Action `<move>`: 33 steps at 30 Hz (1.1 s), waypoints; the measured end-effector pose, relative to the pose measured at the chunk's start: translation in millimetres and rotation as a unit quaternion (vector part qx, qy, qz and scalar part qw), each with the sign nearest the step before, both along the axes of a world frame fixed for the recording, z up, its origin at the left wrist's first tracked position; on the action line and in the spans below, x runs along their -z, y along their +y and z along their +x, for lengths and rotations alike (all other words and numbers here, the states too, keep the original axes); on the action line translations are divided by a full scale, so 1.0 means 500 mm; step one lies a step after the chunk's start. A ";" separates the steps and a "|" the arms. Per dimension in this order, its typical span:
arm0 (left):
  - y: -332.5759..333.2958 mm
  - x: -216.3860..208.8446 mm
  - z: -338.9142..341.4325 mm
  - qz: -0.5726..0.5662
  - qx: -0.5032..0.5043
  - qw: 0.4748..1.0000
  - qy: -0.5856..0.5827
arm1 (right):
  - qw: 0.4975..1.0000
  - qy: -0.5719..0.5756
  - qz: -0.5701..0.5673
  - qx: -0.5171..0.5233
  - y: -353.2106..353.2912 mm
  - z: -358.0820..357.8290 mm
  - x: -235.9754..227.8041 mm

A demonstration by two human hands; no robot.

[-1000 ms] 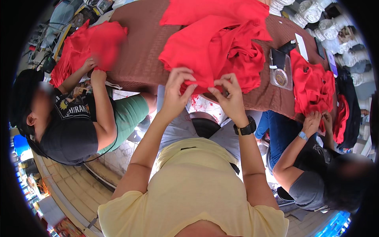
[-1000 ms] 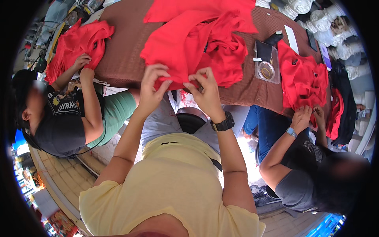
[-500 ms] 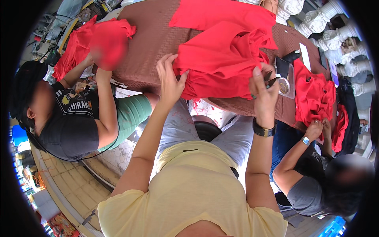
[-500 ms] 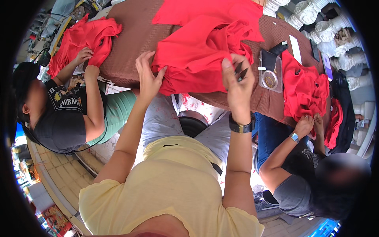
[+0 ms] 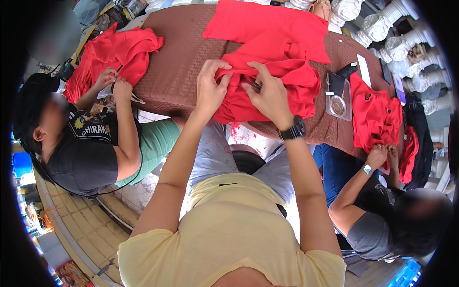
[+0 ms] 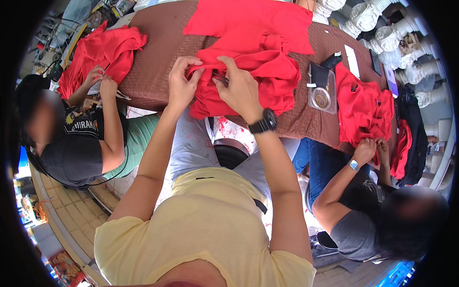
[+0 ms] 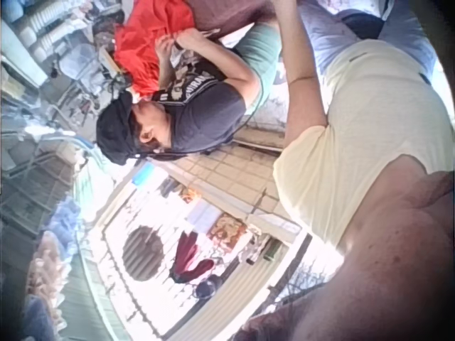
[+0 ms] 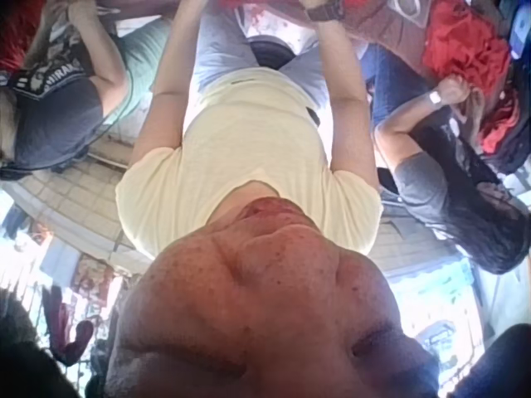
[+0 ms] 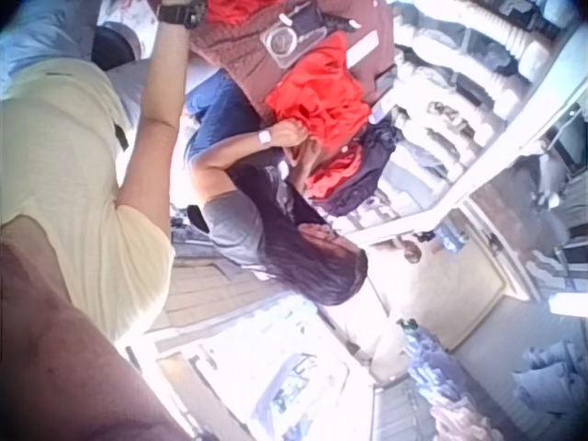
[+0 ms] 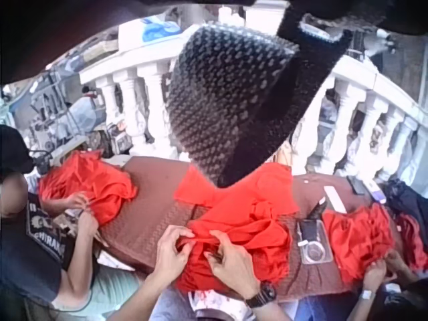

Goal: The person trims loose threads from red garments using thread nippers, turning the items over and spreading them out on a table to check both sides.

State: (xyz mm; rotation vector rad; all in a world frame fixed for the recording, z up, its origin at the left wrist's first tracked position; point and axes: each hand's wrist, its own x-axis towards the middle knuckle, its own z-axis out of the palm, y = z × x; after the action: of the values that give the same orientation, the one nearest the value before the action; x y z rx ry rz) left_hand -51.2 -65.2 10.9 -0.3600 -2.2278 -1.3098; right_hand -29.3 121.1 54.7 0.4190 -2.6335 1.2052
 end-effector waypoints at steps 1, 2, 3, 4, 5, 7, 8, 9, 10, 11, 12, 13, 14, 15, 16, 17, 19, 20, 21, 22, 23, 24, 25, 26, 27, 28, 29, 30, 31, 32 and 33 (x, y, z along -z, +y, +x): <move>0.012 -0.017 -0.003 0.024 0.004 0.999 0.030 | 0.999 0.003 -0.034 0.001 -0.001 -0.023 0.019; 0.020 -0.035 -0.007 0.048 0.009 0.997 0.060 | 0.998 0.007 -0.069 0.003 -0.001 -0.050 0.042; 0.022 -0.054 -0.011 0.037 -0.010 0.997 0.071 | 0.994 0.009 -0.104 0.004 -0.003 -0.072 0.054; 0.022 -0.072 -0.015 0.027 -0.034 0.996 0.083 | 0.987 0.029 -0.158 0.007 -0.004 -0.085 0.030; 0.021 -0.081 -0.024 0.017 -0.056 0.994 0.094 | 0.985 0.047 -0.163 0.017 0.010 -0.099 -0.002; -0.019 -0.054 -0.087 0.039 -0.061 0.995 0.071 | 0.965 0.140 -0.220 -0.002 0.026 -0.124 -0.088; -0.029 -0.065 -0.112 0.016 -0.083 0.994 0.072 | 0.967 0.147 -0.206 0.023 0.043 -0.138 -0.133; -0.035 -0.081 -0.141 -0.004 -0.102 0.992 0.077 | 0.972 0.180 -0.144 0.040 0.064 -0.147 -0.181; -0.046 -0.097 -0.166 0.027 -0.099 0.990 0.095 | 0.962 0.229 -0.138 0.050 0.078 -0.164 -0.218; -0.050 -0.113 -0.188 0.060 -0.093 0.987 0.113 | 0.948 0.247 -0.200 0.008 0.102 -0.190 -0.246; -0.051 -0.138 -0.201 0.126 -0.072 0.984 0.104 | 0.937 0.205 -0.277 -0.059 0.107 -0.176 -0.288; -0.044 -0.174 -0.206 0.148 -0.035 0.977 0.149 | 0.944 0.230 -0.235 -0.008 0.143 -0.178 -0.295; -0.041 -0.205 -0.201 0.175 0.012 0.976 0.126 | 0.948 0.251 -0.193 0.045 0.179 -0.180 -0.304; -0.037 -0.236 -0.183 0.201 0.059 0.972 0.103 | 0.947 0.270 -0.160 0.068 0.216 -0.187 -0.301; -0.034 -0.251 -0.164 0.204 0.134 0.965 0.093 | 0.952 0.246 -0.167 0.073 0.228 -0.174 -0.292; -0.033 -0.244 -0.151 0.165 0.158 0.972 0.053 | 0.956 0.223 -0.173 0.078 0.237 -0.148 -0.277; -0.031 -0.220 -0.122 0.081 0.208 0.974 -0.030 | 0.973 0.130 -0.177 0.075 0.283 -0.143 -0.197; -0.038 -0.195 -0.098 0.001 0.209 0.971 -0.117 | 0.991 0.031 -0.093 0.095 0.279 -0.123 -0.168; -0.038 -0.163 -0.080 -0.079 0.212 0.954 -0.198 | 0.994 0.028 -0.068 0.078 0.282 -0.122 -0.099; -0.036 -0.124 -0.062 -0.119 0.204 0.951 -0.199 | 0.994 0.001 -0.052 0.098 0.280 -0.105 -0.038; -0.036 -0.094 -0.042 -0.160 0.193 0.948 -0.198 | 0.993 0.014 -0.060 0.099 0.279 -0.088 0.020; -0.039 -0.071 -0.025 -0.153 0.192 0.953 -0.177 | 0.988 0.030 -0.131 0.075 0.279 -0.071 0.068; -0.039 -0.065 0.003 -0.171 0.140 0.967 -0.125 | 0.987 0.008 -0.089 0.135 0.246 -0.023 0.039; -0.029 -0.068 0.029 -0.188 0.093 0.975 -0.068 | 0.982 0.016 -0.108 0.155 0.230 0.013 0.040; -0.017 -0.074 0.044 -0.202 0.047 0.978 -0.008 | 0.976 0.028 -0.124 0.176 0.219 0.036 0.040; -0.009 -0.086 0.056 -0.222 0.012 0.975 0.013 | 0.977 0.030 -0.137 0.162 0.203 0.049 0.038; 0.003 -0.089 0.056 -0.189 0.023 0.981 0.023 | 0.977 0.031 -0.151 0.148 0.188 0.059 0.035; 0.017 -0.093 0.057 -0.157 0.035 0.986 0.033 | 0.976 0.033 -0.165 0.136 0.171 0.067 0.033; 0.033 -0.095 0.059 -0.124 0.045 0.990 0.044 | 0.976 0.040 -0.184 0.109 0.153 0.058 0.031; 0.049 -0.088 0.047 -0.091 0.079 0.991 0.050 | 0.976 0.045 -0.188 0.103 0.132 0.046 0.033; 0.066 -0.084 0.044 -0.068 0.085 0.994 0.006 | 0.975 0.052 -0.191 0.098 0.114 0.030 0.034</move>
State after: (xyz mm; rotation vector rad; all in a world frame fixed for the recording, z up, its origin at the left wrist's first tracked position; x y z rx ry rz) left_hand -28.9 -32.1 52.9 -0.6190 -2.3248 -1.2387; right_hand -14.3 178.0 37.7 0.1443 -2.2219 1.5300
